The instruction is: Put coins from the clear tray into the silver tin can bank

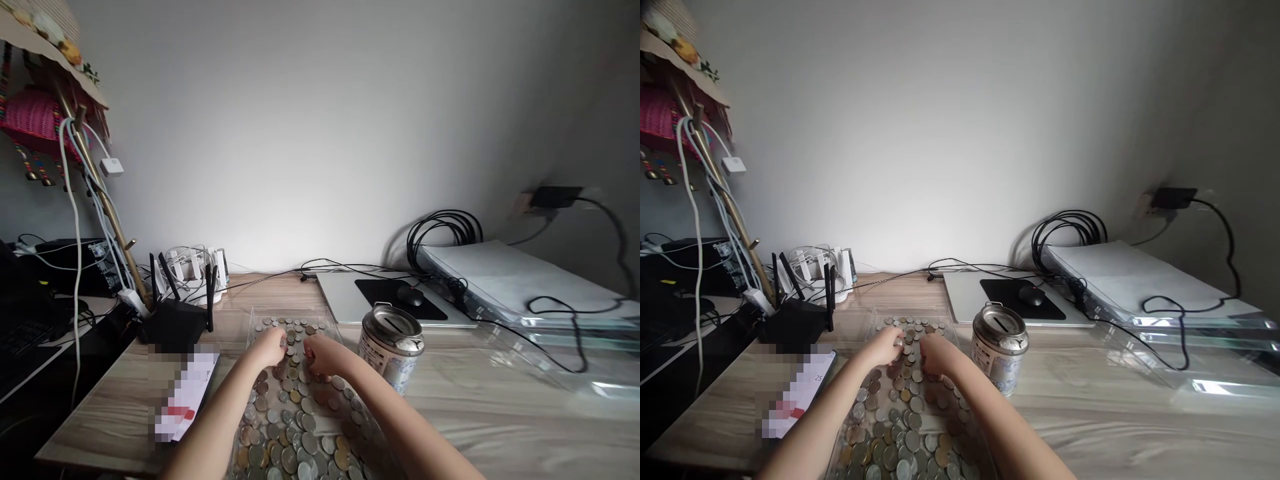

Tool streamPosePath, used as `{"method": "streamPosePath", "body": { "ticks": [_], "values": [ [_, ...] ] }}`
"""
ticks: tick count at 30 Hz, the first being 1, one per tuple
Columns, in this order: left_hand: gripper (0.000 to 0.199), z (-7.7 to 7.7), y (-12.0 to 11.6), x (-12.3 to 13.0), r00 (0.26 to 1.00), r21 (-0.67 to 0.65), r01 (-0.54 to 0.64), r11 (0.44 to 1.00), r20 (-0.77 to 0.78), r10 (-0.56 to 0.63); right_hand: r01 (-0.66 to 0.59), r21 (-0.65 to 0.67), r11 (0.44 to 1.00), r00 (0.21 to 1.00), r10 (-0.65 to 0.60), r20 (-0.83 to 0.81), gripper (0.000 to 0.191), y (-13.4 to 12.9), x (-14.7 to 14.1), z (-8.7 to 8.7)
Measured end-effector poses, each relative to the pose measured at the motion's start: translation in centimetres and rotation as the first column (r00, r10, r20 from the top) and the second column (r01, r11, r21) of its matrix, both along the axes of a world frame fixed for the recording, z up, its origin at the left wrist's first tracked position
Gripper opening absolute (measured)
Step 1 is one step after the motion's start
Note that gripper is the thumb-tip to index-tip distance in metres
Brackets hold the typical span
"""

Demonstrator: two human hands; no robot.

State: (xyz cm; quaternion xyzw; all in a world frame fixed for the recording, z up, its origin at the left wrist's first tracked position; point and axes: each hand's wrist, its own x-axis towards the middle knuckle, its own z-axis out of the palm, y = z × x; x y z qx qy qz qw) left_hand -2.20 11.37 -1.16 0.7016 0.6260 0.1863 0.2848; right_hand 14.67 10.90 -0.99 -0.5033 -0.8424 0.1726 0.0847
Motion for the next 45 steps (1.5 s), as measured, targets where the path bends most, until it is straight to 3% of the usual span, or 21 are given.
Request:
{"method": "streamPosePath", "body": {
  "ticks": [3, 5, 9, 13, 15, 18, 20, 22, 23, 25, 27, 29, 32, 34, 36, 37, 38, 41, 43, 45],
  "values": [
    [0.014, -0.1, 0.8, 0.2, 0.969, -0.146, -0.005, 0.989, 0.243, 0.041, -0.023, 0.006, 1.0, 0.999, 0.023, -0.048, 0.016, -0.3, 0.0, 0.3],
    [0.007, 0.0, 1.1, 0.4, 0.892, -0.264, 0.032, 0.964, 0.443, 0.092, -0.037, 0.035, 0.999, 0.978, 0.043, -0.203, 0.012, -0.4, -0.4, 0.6],
    [0.018, 0.5, 0.9, 0.5, 0.734, -0.479, 0.257, 0.84, 0.662, 0.153, -0.022, 0.019, 1.0, 0.849, 0.029, -0.528, 0.007, -0.9, -1.4, 1.2],
    [0.043, 0.6, 0.8, 0.4, 0.659, -0.546, 0.484, 0.684, 0.741, 0.125, 0.03, 0.165, 0.986, 0.883, 0.051, -0.466, 0.022, -1.9, -1.9, 1.8],
    [0.046, 0.6, 1.0, 0.2, 0.646, -0.556, 0.522, 0.647, 0.753, 0.125, 0.08, 0.287, 0.955, 0.915, 0.044, -0.401, 0.032, -2.5, -1.6, 2.7],
    [0.035, 0.6, 1.1, 0.0, 0.603, -0.532, 0.479, 0.698, 0.777, 0.18, 0.227, 0.447, 0.865, 0.909, -0.023, -0.415, 0.037, -3.6, 0.5, 4.9],
    [0.025, 0.8, 1.0, -0.1, 0.573, -0.506, 0.406, 0.761, 0.79, 0.22, 0.378, 0.529, 0.76, 0.875, -0.106, -0.473, 0.039, -4.3, 3.1, 6.8],
    [0.016, 1.1, 0.7, -0.1, 0.551, -0.465, 0.347, 0.815, 0.804, 0.224, 0.555, 0.532, 0.639, 0.81, -0.27, -0.521, 0.037, -4.8, 6.2, 8.3],
    [0.013, 1.3, 0.6, 0.0, 0.548, -0.446, 0.333, 0.831, 0.809, 0.214, 0.629, 0.488, 0.606, 0.768, -0.388, -0.509, 0.033, -4.9, 7.7, 8.8],
    [0.012, 1.6, 0.3, 0.1, 0.544, -0.408, 0.318, 0.856, 0.818, 0.188, 0.711, 0.366, 0.601, 0.703, -0.588, -0.399, 0.026, -4.7, 10.2, 9.2],
    [0.011, 1.8, 0.1, 0.2, 0.567, -0.392, 0.293, 0.872, 0.805, 0.172, 0.713, 0.268, 0.648, 0.701, -0.66, -0.27, 0.024, -4.4, 11.7, 9.0],
    [0.008, 1.9, 0.0, 0.3, 0.609, -0.383, 0.262, 0.886, 0.778, 0.156, 0.696, 0.245, 0.675, 0.718, -0.66, -0.222, 0.024, -4.1, 12.2, 8.6],
    [0.019, 1.9, 0.1, 0.4, 0.677, -0.359, 0.221, 0.907, 0.726, 0.123, 0.694, 0.271, 0.667, 0.72, -0.65, -0.241, 0.025, -4.3, 11.8, 8.5],
    [0.03, 1.8, 0.1, 0.6, 0.711, -0.337, 0.195, 0.921, 0.696, 0.105, 0.693, 0.385, 0.61, 0.721, -0.588, -0.366, 0.025, -4.9, 10.9, 8.8],
    [0.038, 1.7, 0.0, 0.8, 0.741, -0.326, 0.161, 0.932, 0.664, 0.104, 0.687, 0.518, 0.51, 0.725, -0.435, -0.534, 0.029, -5.4, 9.3, 8.9],
    [0.041, 1.6, 0.0, 0.9, 0.756, -0.319, 0.137, 0.938, 0.645, 0.109, 0.665, 0.554, 0.501, 0.74, -0.337, -0.583, 0.031, -5.6, 8.1, 8.8],
    [0.044, 1.4, -0.1, 1.0, 0.771, -0.307, 0.108, 0.945, 0.626, 0.115, 0.614, 0.568, 0.548, 0.767, -0.246, -0.592, 0.033, -5.6, 6.8, 8.4],
    [0.05, 1.0, -0.1, 1.3, 0.791, -0.268, 0.056, 0.962, 0.6, 0.121, 0.319, 0.456, 0.831, 0.887, -0.092, -0.452, 0.031, -4.6, 2.4, 6.3],
    [0.049, 0.7, -0.1, 1.5, 0.769, -0.275, 0.046, 0.96, 0.623, 0.141, 0.217, 0.318, 0.923, 0.939, -0.107, -0.328, 0.028, -3.5, 0.0, 4.4],
    [0.045, 0.6, -0.1, 1.5, 0.748, -0.31, 0.04, 0.95, 0.639, 0.177, 0.174, 0.207, 0.963, 0.958, -0.117, -0.263, 0.027, -2.4, -1.4, 2.8]
  ]
}}
